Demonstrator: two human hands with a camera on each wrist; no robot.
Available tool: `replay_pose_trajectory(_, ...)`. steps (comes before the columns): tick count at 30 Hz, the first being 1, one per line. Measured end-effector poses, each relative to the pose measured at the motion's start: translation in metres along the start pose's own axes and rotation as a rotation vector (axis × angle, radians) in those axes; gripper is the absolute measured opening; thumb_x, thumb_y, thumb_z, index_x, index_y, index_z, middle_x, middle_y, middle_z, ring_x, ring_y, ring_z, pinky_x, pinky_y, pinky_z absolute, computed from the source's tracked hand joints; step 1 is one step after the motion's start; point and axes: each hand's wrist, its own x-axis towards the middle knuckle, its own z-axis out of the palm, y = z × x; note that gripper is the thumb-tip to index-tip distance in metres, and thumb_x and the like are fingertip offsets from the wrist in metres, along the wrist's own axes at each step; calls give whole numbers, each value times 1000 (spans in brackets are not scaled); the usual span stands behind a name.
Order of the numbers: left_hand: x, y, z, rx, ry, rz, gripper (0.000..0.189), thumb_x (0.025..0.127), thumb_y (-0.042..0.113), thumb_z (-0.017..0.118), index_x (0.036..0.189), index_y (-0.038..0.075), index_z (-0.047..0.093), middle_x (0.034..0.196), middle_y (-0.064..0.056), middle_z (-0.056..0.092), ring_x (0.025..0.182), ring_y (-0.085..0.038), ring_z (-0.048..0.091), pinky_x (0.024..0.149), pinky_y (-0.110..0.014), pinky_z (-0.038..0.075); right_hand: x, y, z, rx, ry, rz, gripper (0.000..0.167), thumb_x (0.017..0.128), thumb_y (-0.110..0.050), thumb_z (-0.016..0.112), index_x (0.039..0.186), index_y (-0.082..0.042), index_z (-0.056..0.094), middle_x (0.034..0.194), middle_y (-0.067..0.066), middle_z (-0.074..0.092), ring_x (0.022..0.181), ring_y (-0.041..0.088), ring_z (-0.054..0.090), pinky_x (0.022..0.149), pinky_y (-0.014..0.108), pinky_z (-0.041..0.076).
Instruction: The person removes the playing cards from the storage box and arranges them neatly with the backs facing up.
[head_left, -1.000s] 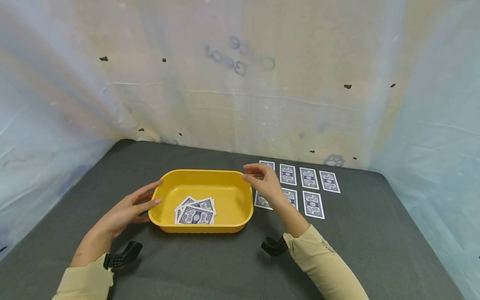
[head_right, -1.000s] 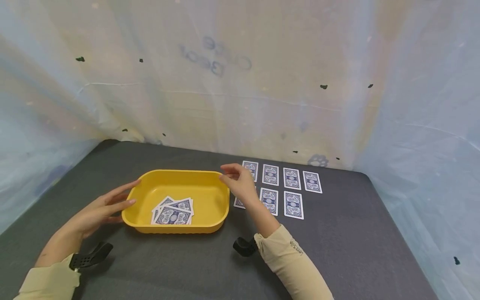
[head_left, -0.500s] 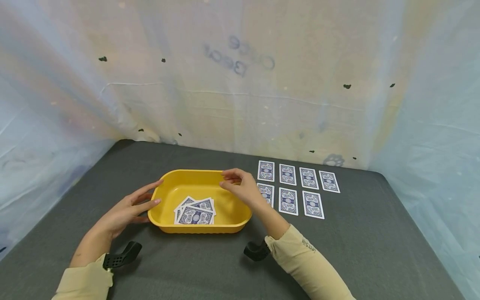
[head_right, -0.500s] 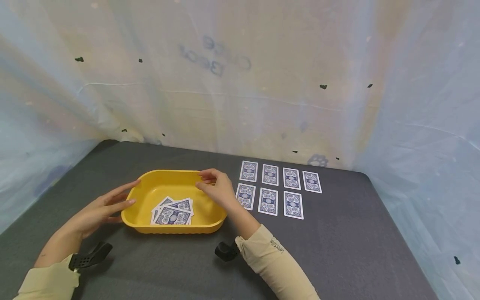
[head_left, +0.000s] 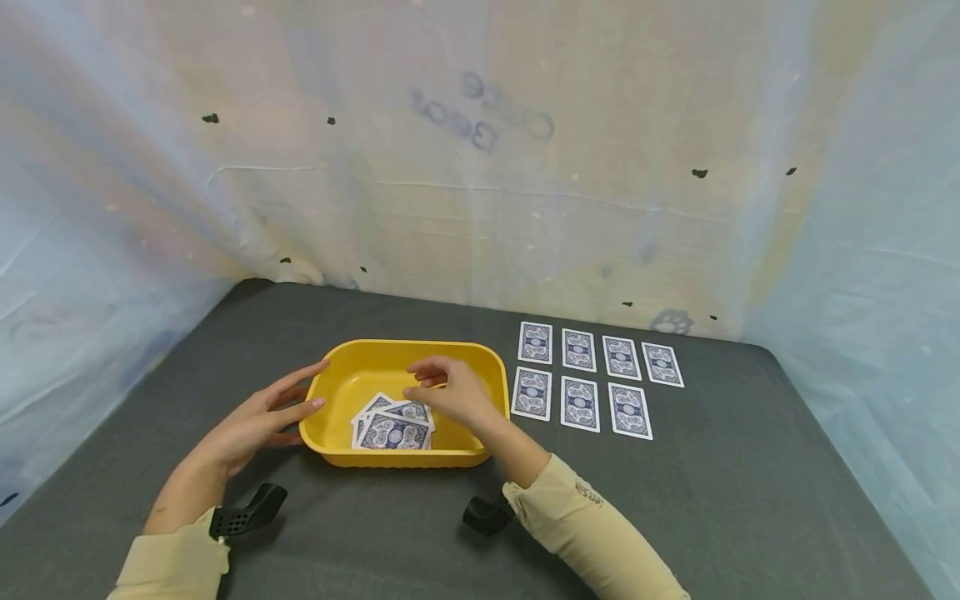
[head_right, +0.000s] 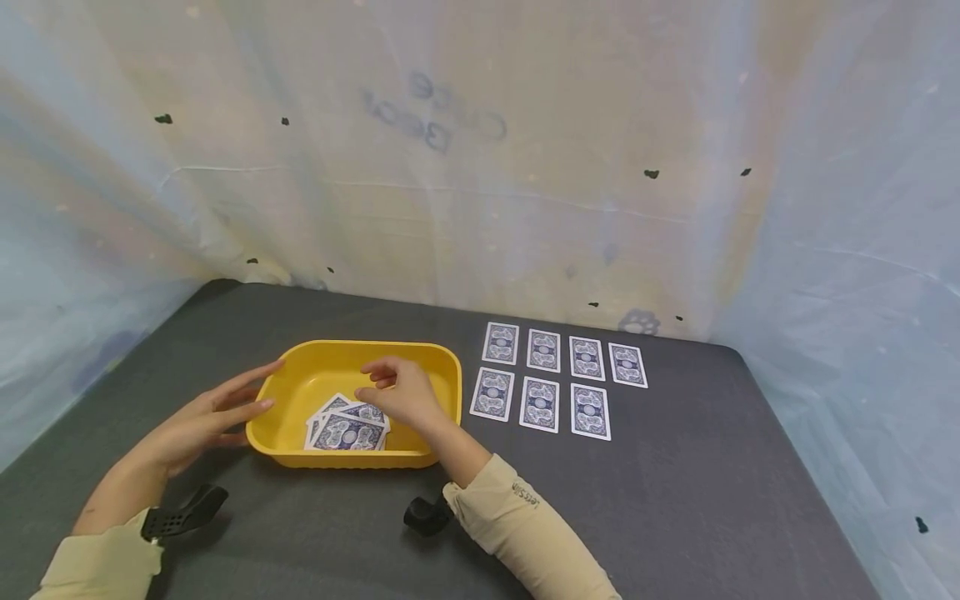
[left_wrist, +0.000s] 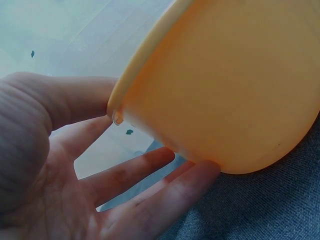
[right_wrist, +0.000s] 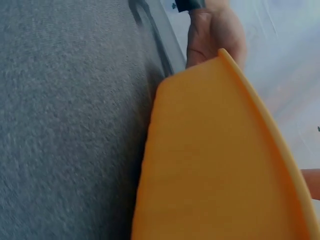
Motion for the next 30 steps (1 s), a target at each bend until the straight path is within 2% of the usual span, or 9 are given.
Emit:
replay_pose_trajectory(6,1,1,2,8,0,-12,75,96,40,56,155,27,13,157,-26,11,139,-47,24,93,-52,50,0,2,9,-37,-68,1,41,81,-17,76,118,-3,65,114,15,65,97,21,59,86,28,49)
replay_pose_trajectory(14,2,1,1,16,9,-6,74,96,40,56,155,27,14,157,-24,13,138,-46,27,92,-51,51,3,0,17,-234,-166,44,52,78,-23,79,125,-9,62,120,11,63,108,23,58,94,34,48)
replay_pose_trajectory(20,2,1,3,15,0,-4,74,96,41,56,156,27,13,157,-25,12,138,-46,26,92,-52,51,3,-1,22,-315,-226,54,59,77,-24,82,129,-11,59,127,10,61,114,21,56,98,32,46)
replay_pose_trajectory(25,1,2,1,8,-1,-11,74,96,40,56,156,26,13,158,-24,10,139,-46,24,93,-52,50,1,-1,24,-456,-240,-10,60,74,-23,83,128,-10,60,122,9,60,108,18,54,92,27,46)
replay_pose_trajectory(30,0,2,2,6,-5,-3,74,97,40,55,156,26,13,157,-24,11,139,-46,25,92,-51,51,0,0,25,-563,-227,2,60,73,-23,84,127,-14,61,119,6,53,105,18,47,87,25,42)
